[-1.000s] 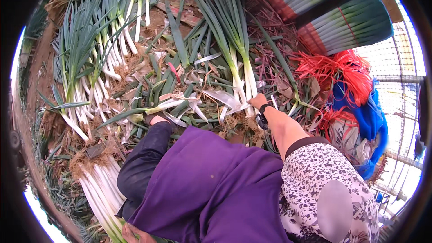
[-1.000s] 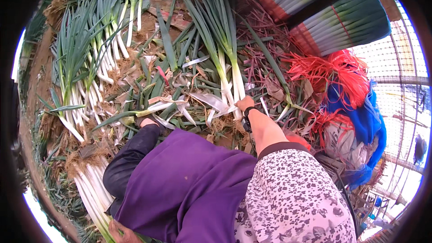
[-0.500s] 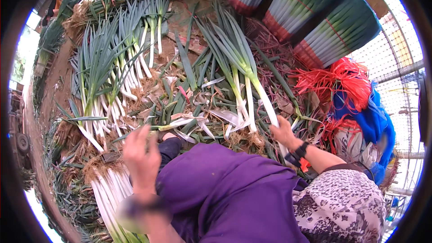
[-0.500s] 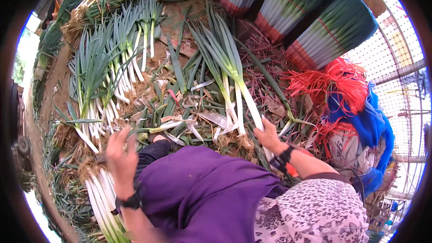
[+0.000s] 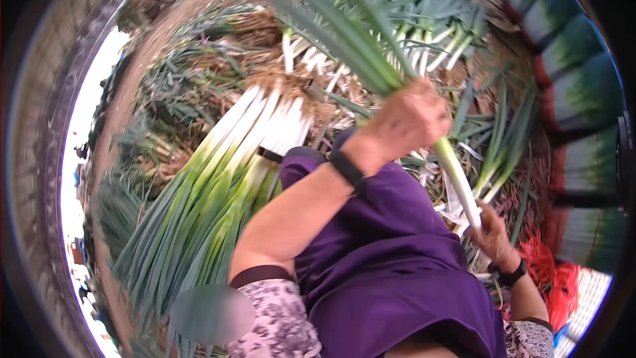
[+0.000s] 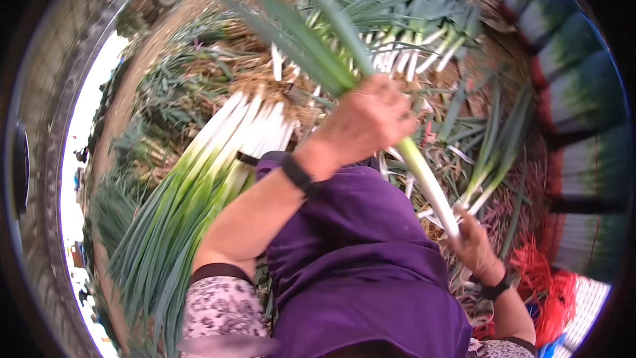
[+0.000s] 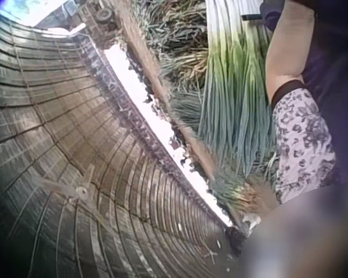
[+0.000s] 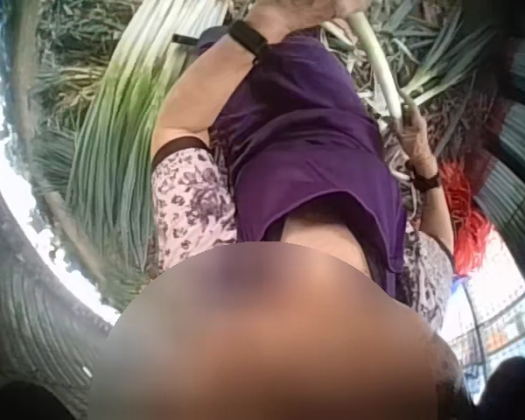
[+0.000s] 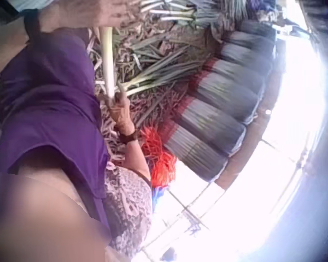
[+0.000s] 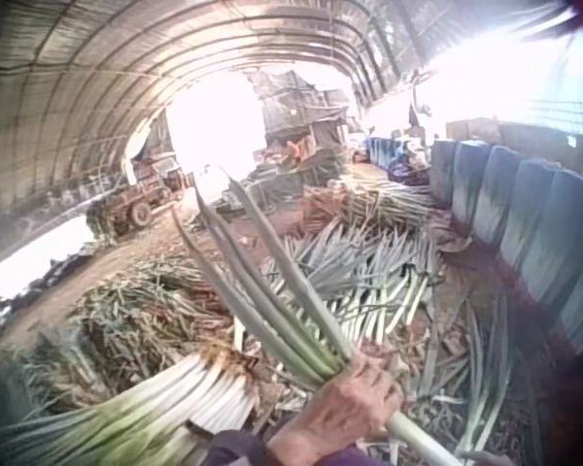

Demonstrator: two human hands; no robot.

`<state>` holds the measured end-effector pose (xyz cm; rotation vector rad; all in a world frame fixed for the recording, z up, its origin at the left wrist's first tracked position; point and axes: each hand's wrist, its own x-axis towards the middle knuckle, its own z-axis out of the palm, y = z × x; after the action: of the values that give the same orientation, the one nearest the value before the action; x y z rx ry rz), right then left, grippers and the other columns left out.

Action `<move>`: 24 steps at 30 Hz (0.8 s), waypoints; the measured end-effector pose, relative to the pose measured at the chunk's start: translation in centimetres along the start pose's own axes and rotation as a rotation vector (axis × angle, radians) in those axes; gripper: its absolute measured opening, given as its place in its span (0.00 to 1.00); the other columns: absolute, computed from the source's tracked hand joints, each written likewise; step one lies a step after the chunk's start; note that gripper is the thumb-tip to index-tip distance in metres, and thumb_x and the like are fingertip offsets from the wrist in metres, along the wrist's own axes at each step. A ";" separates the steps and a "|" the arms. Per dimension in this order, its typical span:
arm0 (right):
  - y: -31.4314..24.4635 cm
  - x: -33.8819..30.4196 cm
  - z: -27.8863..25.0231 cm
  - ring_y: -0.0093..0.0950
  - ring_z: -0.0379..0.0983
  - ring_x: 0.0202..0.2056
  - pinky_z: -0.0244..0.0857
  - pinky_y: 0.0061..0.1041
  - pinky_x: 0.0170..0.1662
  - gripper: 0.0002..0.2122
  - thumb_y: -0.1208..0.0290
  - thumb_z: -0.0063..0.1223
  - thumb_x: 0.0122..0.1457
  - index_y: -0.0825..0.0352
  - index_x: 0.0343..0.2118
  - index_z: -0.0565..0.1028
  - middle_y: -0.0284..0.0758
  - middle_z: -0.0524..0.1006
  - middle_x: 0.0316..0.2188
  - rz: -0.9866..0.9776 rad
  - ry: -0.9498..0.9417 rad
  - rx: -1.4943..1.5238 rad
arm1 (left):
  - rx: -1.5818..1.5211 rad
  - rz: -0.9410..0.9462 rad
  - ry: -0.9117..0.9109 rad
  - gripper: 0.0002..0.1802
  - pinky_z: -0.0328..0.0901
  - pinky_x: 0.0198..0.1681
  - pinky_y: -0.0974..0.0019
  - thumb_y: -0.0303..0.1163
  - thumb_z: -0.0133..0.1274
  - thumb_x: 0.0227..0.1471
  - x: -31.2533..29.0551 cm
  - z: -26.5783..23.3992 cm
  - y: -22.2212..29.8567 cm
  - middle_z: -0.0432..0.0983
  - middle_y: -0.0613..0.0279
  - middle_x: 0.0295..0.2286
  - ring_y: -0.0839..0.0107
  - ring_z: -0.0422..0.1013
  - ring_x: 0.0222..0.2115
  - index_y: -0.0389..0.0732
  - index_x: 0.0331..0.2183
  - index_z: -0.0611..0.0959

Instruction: Sorting and grouping large green onions (leeks) into uniform bundles using a metal guide.

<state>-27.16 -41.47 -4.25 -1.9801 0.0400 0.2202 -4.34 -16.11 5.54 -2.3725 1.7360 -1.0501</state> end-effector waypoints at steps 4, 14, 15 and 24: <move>-2.8 14.5 -0.4 0.38 0.75 0.33 0.69 0.32 0.35 0.21 0.83 0.60 0.46 0.67 0.47 0.72 0.42 0.76 0.33 -0.658 0.071 -0.402 | 0.263 -0.279 -0.289 0.11 0.67 0.36 0.60 0.30 0.55 0.44 -8.2 -11.3 -6.5 0.73 0.63 0.21 0.66 0.73 0.28 0.43 0.35 0.84; -18.5 40.2 26.9 0.33 0.68 0.49 0.59 0.35 0.51 0.17 0.72 0.54 0.54 0.50 0.48 0.77 0.31 0.76 0.42 -1.074 -0.125 -0.613 | 0.547 -1.185 -0.931 0.25 0.63 0.39 0.58 0.49 0.53 0.52 -29.0 -19.3 -1.3 0.69 0.57 0.26 0.60 0.66 0.33 0.49 0.50 0.77; -18.2 41.2 29.5 0.33 0.68 0.49 0.58 0.35 0.51 0.16 0.72 0.53 0.55 0.49 0.46 0.77 0.31 0.76 0.42 -1.050 -0.195 -0.638 | 0.477 -1.267 -0.963 0.24 0.63 0.40 0.57 0.47 0.52 0.54 -31.1 -18.2 -0.1 0.69 0.55 0.28 0.59 0.66 0.34 0.48 0.51 0.77; -13.3 43.3 34.8 0.34 0.65 0.54 0.60 0.34 0.53 0.16 0.69 0.52 0.56 0.51 0.48 0.76 0.32 0.74 0.47 -1.080 -0.285 -0.595 | 0.246 -1.327 -0.711 0.21 0.62 0.42 0.54 0.35 0.58 0.48 -35.1 -14.4 0.4 0.67 0.52 0.35 0.55 0.65 0.38 0.35 0.44 0.79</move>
<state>12.36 -1.26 -13.39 -2.2262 -1.3724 -0.2269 -17.59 18.79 -1.01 -2.9838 -0.2866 -0.1998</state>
